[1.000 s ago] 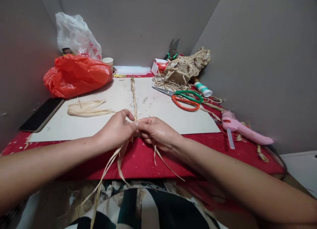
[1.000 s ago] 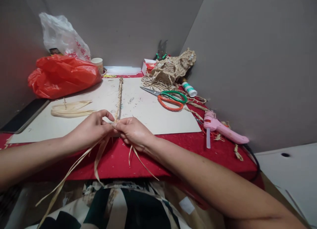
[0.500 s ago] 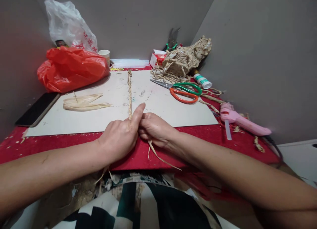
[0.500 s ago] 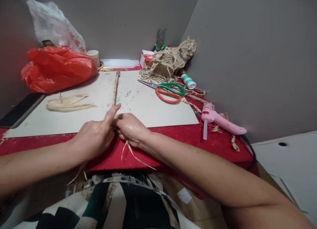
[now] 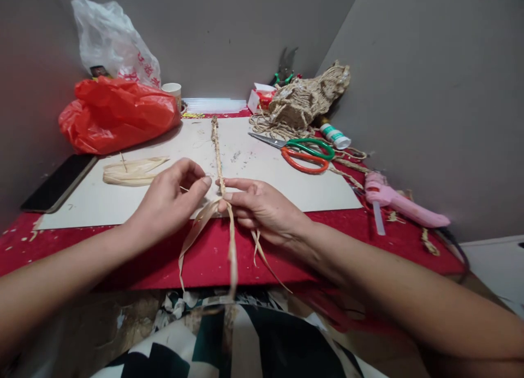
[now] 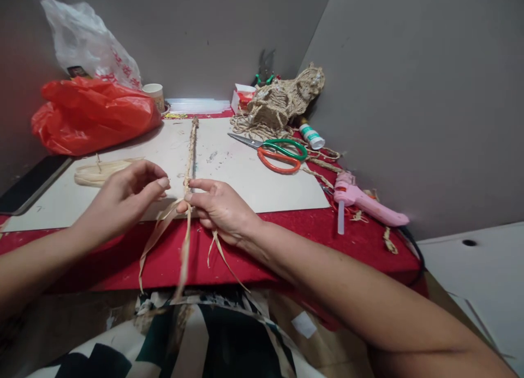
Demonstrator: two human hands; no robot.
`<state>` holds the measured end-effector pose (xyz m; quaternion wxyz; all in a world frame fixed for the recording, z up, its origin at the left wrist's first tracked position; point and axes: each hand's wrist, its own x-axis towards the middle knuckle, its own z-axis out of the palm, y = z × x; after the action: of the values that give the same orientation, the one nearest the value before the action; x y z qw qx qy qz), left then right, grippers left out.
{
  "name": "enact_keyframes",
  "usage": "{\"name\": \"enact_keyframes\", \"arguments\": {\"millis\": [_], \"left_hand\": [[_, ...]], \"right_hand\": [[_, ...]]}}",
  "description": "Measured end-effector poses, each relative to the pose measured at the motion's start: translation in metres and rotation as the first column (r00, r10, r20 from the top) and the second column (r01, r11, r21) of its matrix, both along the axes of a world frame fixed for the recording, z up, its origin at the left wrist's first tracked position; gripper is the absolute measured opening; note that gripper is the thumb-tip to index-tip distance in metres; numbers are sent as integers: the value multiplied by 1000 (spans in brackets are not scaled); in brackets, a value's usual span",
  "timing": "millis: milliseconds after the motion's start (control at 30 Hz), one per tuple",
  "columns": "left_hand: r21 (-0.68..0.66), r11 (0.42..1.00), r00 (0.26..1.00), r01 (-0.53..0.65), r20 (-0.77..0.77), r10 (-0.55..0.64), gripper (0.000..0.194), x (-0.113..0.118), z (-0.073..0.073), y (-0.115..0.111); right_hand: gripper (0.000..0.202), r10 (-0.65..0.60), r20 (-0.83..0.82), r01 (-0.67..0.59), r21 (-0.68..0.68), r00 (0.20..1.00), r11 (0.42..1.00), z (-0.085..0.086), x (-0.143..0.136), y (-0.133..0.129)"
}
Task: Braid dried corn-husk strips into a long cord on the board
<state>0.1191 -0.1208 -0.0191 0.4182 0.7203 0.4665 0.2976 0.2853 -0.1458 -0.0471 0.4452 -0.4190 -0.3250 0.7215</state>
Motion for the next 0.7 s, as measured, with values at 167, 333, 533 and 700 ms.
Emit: {"name": "enact_keyframes", "arguments": {"millis": [167,333,533,700], "left_hand": [[-570,754,920,326,373,-116,12,7,-18,15],[-656,647,899,389,422,-113,10,10,-20,16],[-621,704,936,344,290,-200,10,7,-15,19],[-546,778,945,311,263,-194,14,6,-20,19]], "right_hand": [[62,22,48,-23,29,999,999,0,3,2],[66,56,58,-60,69,997,996,-6,5,5],[74,75,109,-89,134,991,987,-11,7,7],[72,67,233,-116,202,970,972,-11,5,6]]}}
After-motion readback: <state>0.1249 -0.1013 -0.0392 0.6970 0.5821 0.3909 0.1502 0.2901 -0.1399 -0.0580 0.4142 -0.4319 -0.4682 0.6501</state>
